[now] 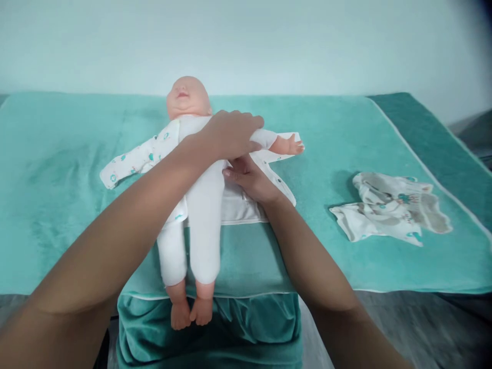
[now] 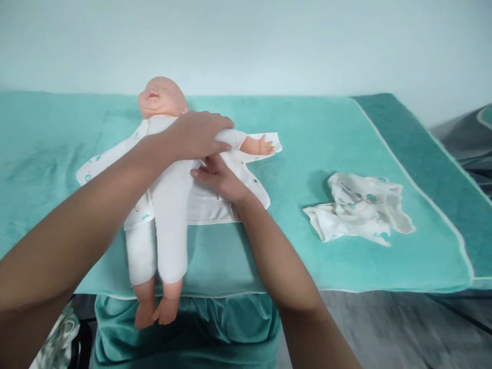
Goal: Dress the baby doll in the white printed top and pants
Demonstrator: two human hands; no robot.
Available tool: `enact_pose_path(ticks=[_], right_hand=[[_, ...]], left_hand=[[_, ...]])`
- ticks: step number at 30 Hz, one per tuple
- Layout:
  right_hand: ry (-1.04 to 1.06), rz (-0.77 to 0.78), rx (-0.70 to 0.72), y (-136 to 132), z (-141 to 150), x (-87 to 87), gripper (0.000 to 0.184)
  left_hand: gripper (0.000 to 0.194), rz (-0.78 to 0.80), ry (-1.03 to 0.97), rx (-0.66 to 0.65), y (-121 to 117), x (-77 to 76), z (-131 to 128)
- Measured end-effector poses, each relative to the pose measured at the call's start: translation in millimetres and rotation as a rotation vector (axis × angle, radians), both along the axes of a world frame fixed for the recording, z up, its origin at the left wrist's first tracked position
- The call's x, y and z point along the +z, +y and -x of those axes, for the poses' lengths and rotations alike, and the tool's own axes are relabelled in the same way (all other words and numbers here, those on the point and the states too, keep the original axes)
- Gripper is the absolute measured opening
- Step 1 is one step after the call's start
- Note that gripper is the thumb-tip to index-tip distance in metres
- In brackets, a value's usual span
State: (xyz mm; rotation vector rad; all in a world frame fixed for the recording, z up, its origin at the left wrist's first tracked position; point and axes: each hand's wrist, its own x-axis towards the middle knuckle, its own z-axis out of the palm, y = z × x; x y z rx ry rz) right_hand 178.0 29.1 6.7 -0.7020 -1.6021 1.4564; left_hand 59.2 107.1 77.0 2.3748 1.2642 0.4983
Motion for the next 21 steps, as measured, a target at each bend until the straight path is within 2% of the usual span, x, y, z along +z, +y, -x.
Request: enact_pose_path(ticks=[4, 6, 8, 10, 11, 14, 17, 19, 21], right_hand=[[-0.136, -0.130, -0.027, 9, -12, -10.2, 0.032], [-0.268, -0.229, -0.193, 16, -22, -14.1, 0.021], [-0.481, -0.297, -0.481, 22, -33, -15.0, 0.018], [-0.716, -0.274, -0.731, 26, -43, -12.6, 0.017], [-0.818, -0.228, -0.795, 27, -47, -10.5, 0.019], [-0.999, -0.049, -0.790, 27, -57, -3.2, 0.031], [-0.928, -0.016, -0.730, 27, -67, 2.0, 0.031], [-0.737, -0.002, -0.758, 26, -74, 4.5, 0.031], [-0.469, 0.092, -0.772, 24, -79, 7.5, 0.034]], left_hand=[[0.024, -0.023, 0.210, 0.013, 0, 15.7, -8], [0.027, -0.089, 0.334, 0.008, -4, 22.6, -3], [0.032, -0.145, 0.384, 0.011, -6, 26.3, 4], [0.034, -0.181, 0.385, 0.015, -6, 26.6, 11], [0.034, -0.190, 0.389, 0.013, -6, 26.0, 14], [0.023, -0.159, 0.387, -0.017, -2, 26.0, 20], [0.017, -0.036, 0.400, -0.035, 0, 34.4, 24], [0.023, 0.041, 0.500, -0.013, 0, 42.9, 23], [0.027, 0.094, 0.652, 0.020, -1, 48.4, 20]])
